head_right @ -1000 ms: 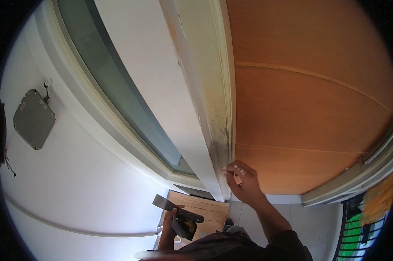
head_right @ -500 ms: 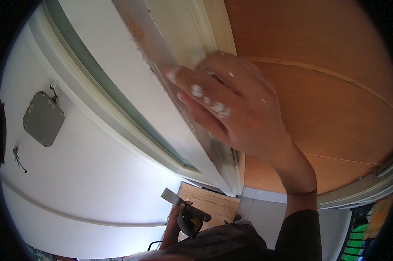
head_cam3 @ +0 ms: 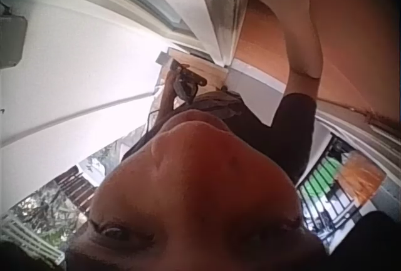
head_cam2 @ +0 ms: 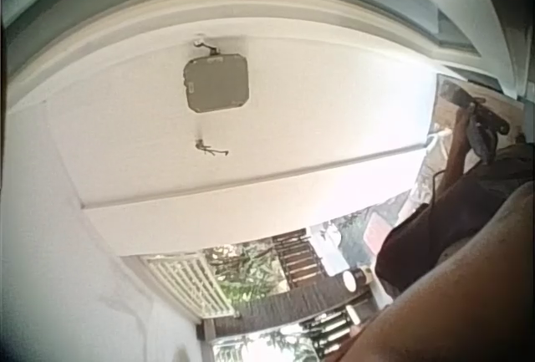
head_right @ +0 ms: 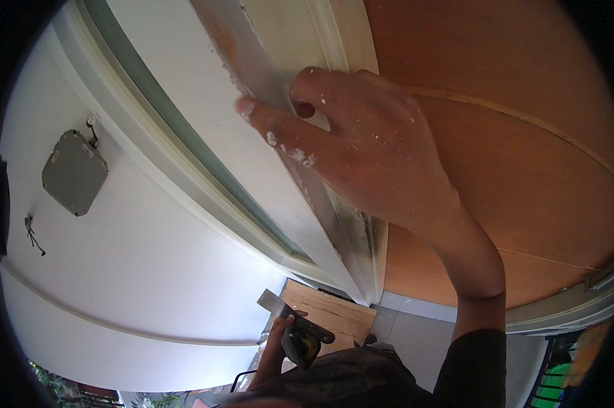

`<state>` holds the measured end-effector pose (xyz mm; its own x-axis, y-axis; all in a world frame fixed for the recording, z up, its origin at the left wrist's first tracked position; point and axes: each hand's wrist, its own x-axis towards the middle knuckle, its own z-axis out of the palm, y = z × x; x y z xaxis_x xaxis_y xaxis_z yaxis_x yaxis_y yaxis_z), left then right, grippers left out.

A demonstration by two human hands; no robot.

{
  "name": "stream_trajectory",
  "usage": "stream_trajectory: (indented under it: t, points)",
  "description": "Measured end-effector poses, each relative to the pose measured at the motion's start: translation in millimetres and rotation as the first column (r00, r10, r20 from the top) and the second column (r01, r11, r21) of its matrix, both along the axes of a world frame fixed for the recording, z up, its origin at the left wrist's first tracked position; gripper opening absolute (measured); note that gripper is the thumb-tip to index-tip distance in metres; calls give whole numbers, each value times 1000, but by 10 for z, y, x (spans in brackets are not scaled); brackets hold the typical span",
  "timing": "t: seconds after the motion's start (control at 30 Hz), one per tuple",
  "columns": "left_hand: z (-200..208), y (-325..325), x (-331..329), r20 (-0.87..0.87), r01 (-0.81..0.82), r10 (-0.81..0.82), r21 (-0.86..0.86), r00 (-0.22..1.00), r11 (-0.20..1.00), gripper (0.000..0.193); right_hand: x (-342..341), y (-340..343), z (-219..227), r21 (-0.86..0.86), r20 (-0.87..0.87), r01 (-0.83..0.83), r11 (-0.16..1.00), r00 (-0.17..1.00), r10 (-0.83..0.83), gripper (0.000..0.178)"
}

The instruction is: The person is preparing and painting a wall or door frame using a scraper and a brush.

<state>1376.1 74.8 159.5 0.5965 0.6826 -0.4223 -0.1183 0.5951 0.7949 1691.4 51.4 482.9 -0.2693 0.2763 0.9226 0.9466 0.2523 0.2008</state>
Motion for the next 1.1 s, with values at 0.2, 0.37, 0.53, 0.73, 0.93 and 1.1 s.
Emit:
stream_trajectory:
  t: [0.2,0.37,0.53,0.73,0.93,1.1]
  points:
    - [-11,-35,20,-26,7,-6,31,1000,999,31,33,-7,-23,34,-1,-11,999,1000,11,53]
    - [73,-78,58,-55,1,1,42,998,999,34,19,26,-15,38,-13,-9,999,1000,10,52]
    - [41,-94,33,-24,20,-20,15,1000,1000,34,25,50,-53,67,-25,4,998,1000,-3,54]
    - [-4,-97,12,-49,12,-10,38,999,999,34,17,37,-70,47,-18,-19,999,1000,20,57]
    - [30,-96,44,-44,7,-5,50,999,999,34,92,84,-122,138,-7,-67,988,998,69,57]
    - [93,-102,63,-77,-22,27,60,997,998,34,74,81,-125,110,-10,-76,991,997,77,57]
